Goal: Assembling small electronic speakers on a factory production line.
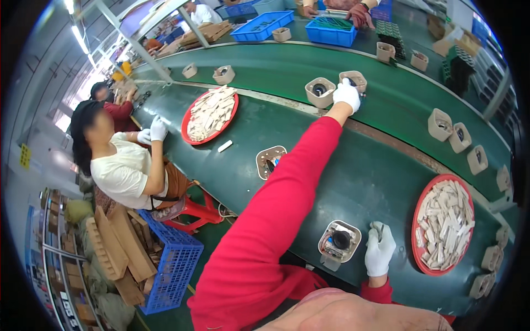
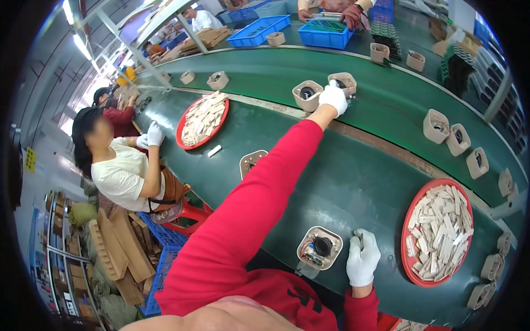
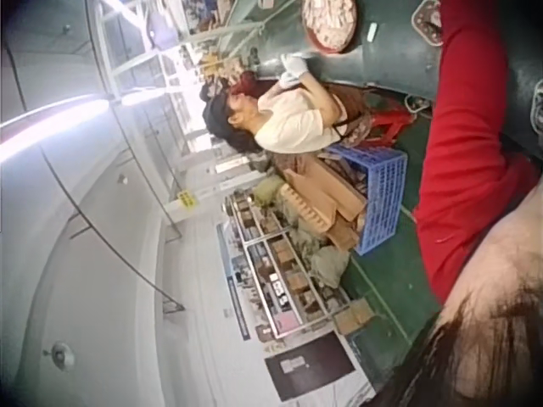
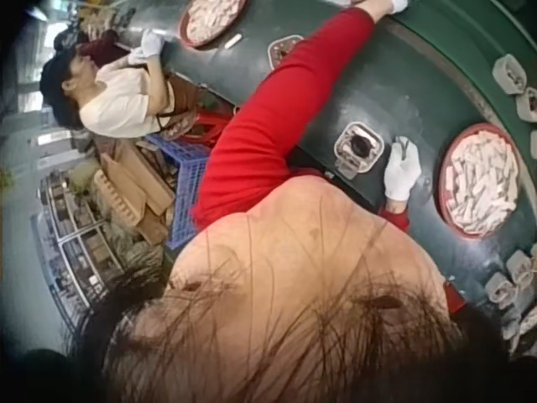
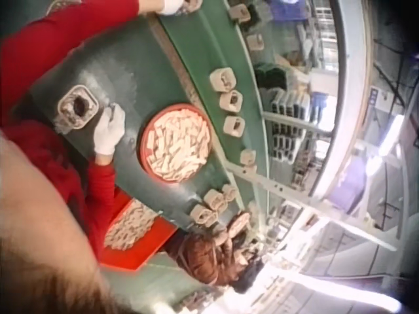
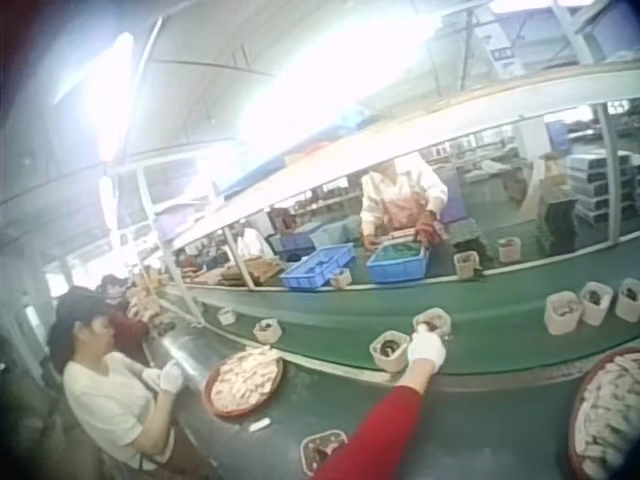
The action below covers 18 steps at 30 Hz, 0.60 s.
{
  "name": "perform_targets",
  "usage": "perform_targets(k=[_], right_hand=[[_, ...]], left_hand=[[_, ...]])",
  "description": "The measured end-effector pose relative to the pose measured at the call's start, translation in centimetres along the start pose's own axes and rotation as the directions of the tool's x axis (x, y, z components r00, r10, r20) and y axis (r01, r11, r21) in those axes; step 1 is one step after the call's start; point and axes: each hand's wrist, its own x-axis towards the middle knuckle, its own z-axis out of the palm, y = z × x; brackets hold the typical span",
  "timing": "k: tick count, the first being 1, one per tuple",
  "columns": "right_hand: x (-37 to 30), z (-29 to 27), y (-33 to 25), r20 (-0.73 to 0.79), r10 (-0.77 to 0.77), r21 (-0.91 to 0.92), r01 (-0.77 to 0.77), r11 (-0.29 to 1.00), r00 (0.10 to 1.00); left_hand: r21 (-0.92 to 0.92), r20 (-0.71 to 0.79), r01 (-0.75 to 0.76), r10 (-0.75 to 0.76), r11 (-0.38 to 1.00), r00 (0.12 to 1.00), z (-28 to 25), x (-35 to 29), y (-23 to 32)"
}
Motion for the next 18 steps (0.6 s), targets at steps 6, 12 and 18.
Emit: perform_targets(k=[6,12,18], right_hand=[[0.6,0.9,1.8,0.089,-0.209,-0.09,0.217,0.972,0.974],[0.9,0.4,0.0,0.062,0.023,0.018,-0.024,1.0,0.998],[1.0,0.9,-0.2,0.042,0.023,0.038,-0.025,0.999,0.999]], left_hand=[[0.245,0.016,-0.305,0.311,0.92,0.95,-0.4,-0.8,-0.2],[0.08,0.216,-0.479,0.454,0.874,0.864,-2.3,-11.1,0.2],[0.433,0.289,-0.512,0.423,0.742,0.859,-9.2,-17.4,-6.6]])
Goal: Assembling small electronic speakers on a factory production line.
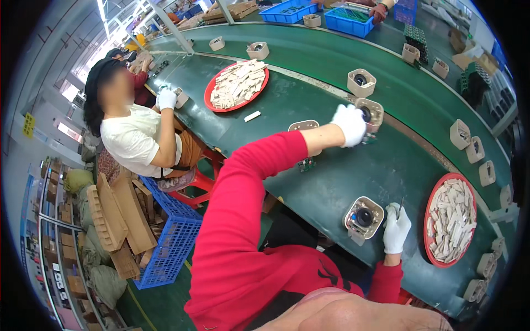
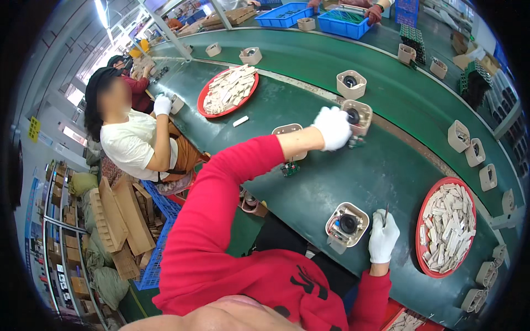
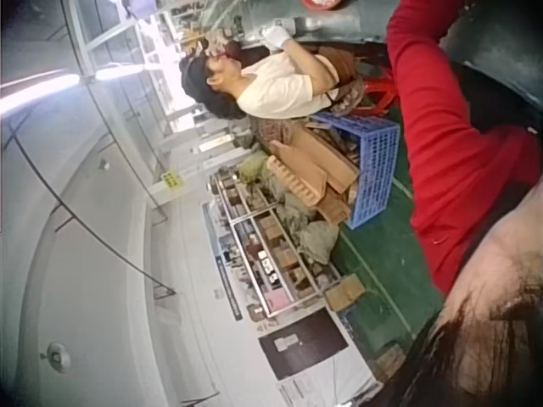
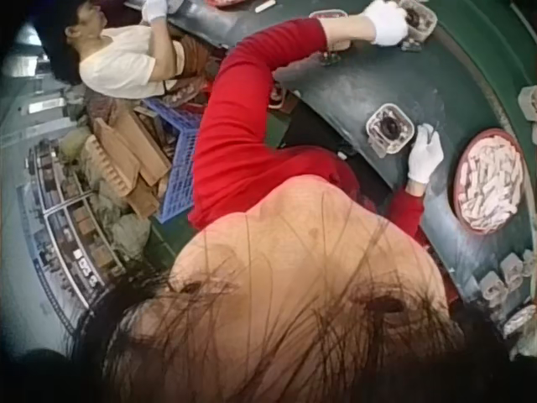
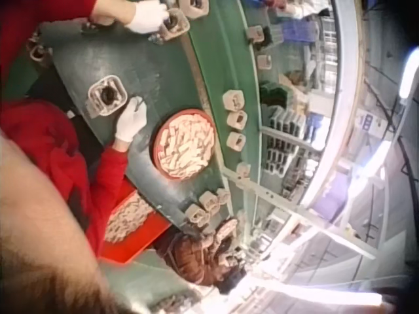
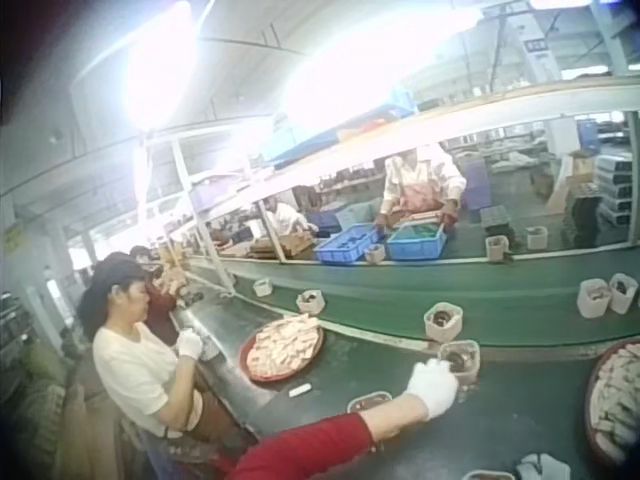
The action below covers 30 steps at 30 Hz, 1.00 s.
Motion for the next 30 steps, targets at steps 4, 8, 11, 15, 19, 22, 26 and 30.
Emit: perform_targets(k=[4,8,11,15,19,22,26,30], right_hand=[[-0.1,0.0,1.2,0.01,-0.063,-0.059,0.064,0.996,0.998],[-0.5,0.1,1.7,-0.008,-0.117,-0.099,0.116,0.988,0.993],[-0.7,-0.2,1.3,0.017,-0.005,-0.118,0.007,0.993,1.0],[-0.4,-0.3,0.0,0.018,-0.191,-0.189,0.191,0.963,0.981],[0.4,0.2,-0.8,0.169,-0.167,-0.125,0.19,0.974,0.971],[0.0,-0.3,-1.0,0.18,-0.091,-0.158,0.12,0.98,0.98],[-0.9,0.1,-0.5,0.196,-0.277,-0.156,0.308,0.938,0.941],[-1.1,0.2,-0.2,0.213,-0.279,-0.151,0.314,0.937,0.936]], left_hand=[[0.026,-0.035,0.176,-0.175,0.984,0.984,-0.2,-3.9,-4.3],[-0.001,-0.138,0.209,-0.208,0.978,0.968,0.2,-7.4,-5.9],[-0.027,-0.159,0.228,-0.229,0.973,0.96,1.0,-8.8,-6.2],[0.091,-0.257,0.106,-0.079,0.99,0.963,-2.3,-10.2,-4.0],[-0.544,-0.376,-0.242,0.025,0.803,0.926,-3.8,-14.4,1.8],[-0.801,-0.113,-0.204,0.192,0.563,0.975,-3.4,-16.2,6.0],[-0.766,-0.123,-0.352,0.415,0.538,0.902,-1.0,-18.0,8.4],[-0.758,-0.19,-0.392,0.398,0.522,0.897,0.5,-18.8,8.5]])
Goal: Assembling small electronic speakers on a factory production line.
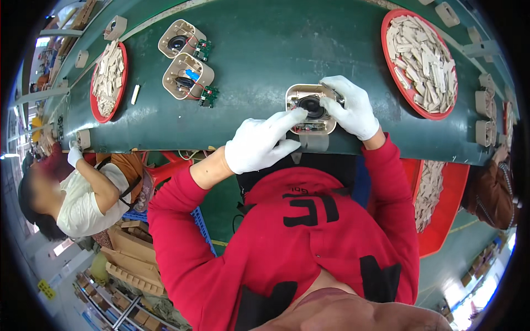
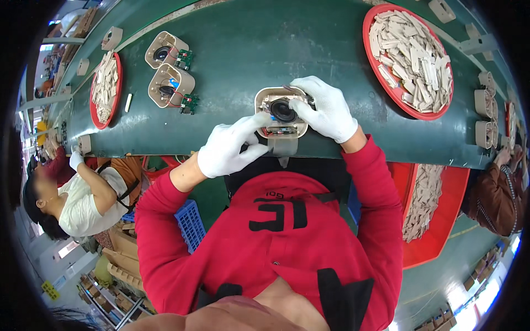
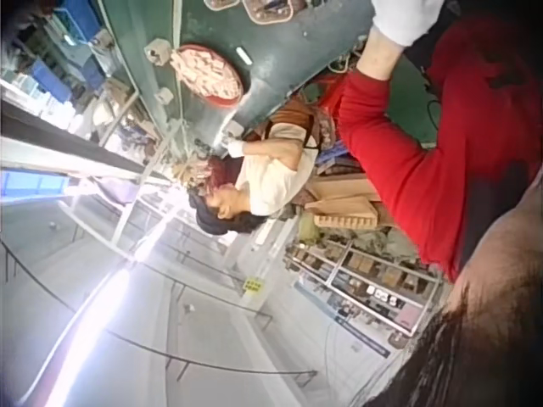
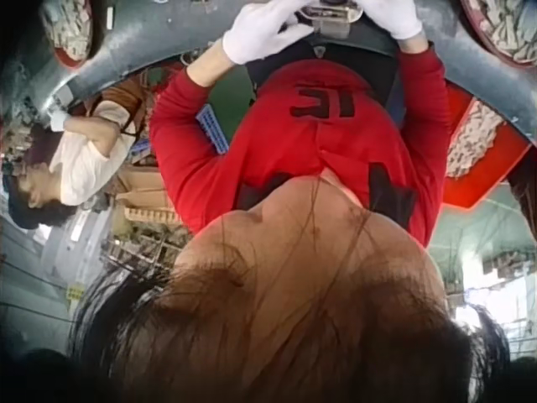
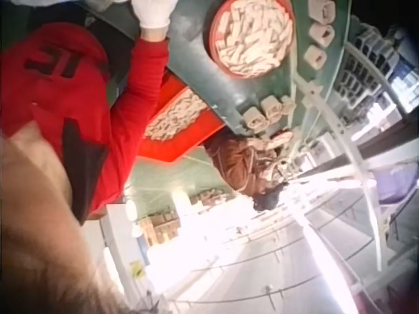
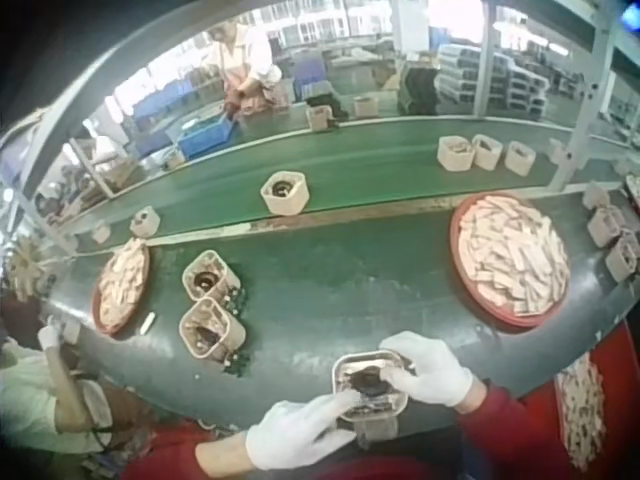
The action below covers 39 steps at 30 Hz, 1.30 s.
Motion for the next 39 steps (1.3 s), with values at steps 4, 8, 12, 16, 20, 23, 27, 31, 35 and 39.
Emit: perform_targets(k=[4,8,12,16,20,23,27,31,35,39], right_hand=[[0.1,0.0,-0.2,0.027,0.007,0.01,-0.007,1.0,1.0],[0.4,0.0,0.0,0.033,0.012,0.029,-0.013,0.999,0.999],[0.6,-0.1,0.4,0.044,-0.012,0.034,0.011,0.999,0.999],[0.8,-0.4,0.3,0.1,-0.018,0.065,0.011,0.998,0.995],[1.1,-0.9,0.5,0.172,-0.008,0.075,-0.005,0.997,0.985],[1.3,-1.1,0.4,0.216,0.004,0.052,-0.016,0.999,0.976],[1.5,-1.1,0.2,0.25,0.005,0.056,-0.02,0.998,0.968],[1.4,-1.1,0.2,0.229,-0.016,0.019,0.013,1.0,0.973],[1.1,-1.7,-0.8,0.162,-0.011,-0.105,0.028,0.994,0.987],[0.3,-2.6,-5.3,-0.079,0.195,0.639,-0.101,0.763,0.978]], left_hand=[[-0.094,0.045,0.126,-0.122,0.988,0.991,0.4,-0.1,-0.7],[-0.183,0.115,0.145,-0.126,0.972,0.985,-0.2,1.0,-1.4],[-0.139,0.036,0.082,-0.077,0.987,0.996,0.3,1.1,-1.6],[-0.195,0.09,0.088,-0.072,0.977,0.993,0.2,1.1,-2.0],[-0.281,0.141,0.072,-0.033,0.957,0.989,0.3,1.3,-3.1],[-0.123,0.129,-0.163,0.179,0.979,0.975,0.3,1.8,-4.3],[-0.021,0.163,-0.308,0.307,0.951,0.938,0.2,2.4,-5.8],[-0.033,0.09,-0.327,0.328,0.945,0.94,1.2,2.4,-6.2],[0.026,-0.009,-0.326,0.327,0.945,0.945,2.2,2.2,-5.6],[0.05,-0.043,-0.283,0.285,0.958,0.958,2.4,2.6,-4.4]])
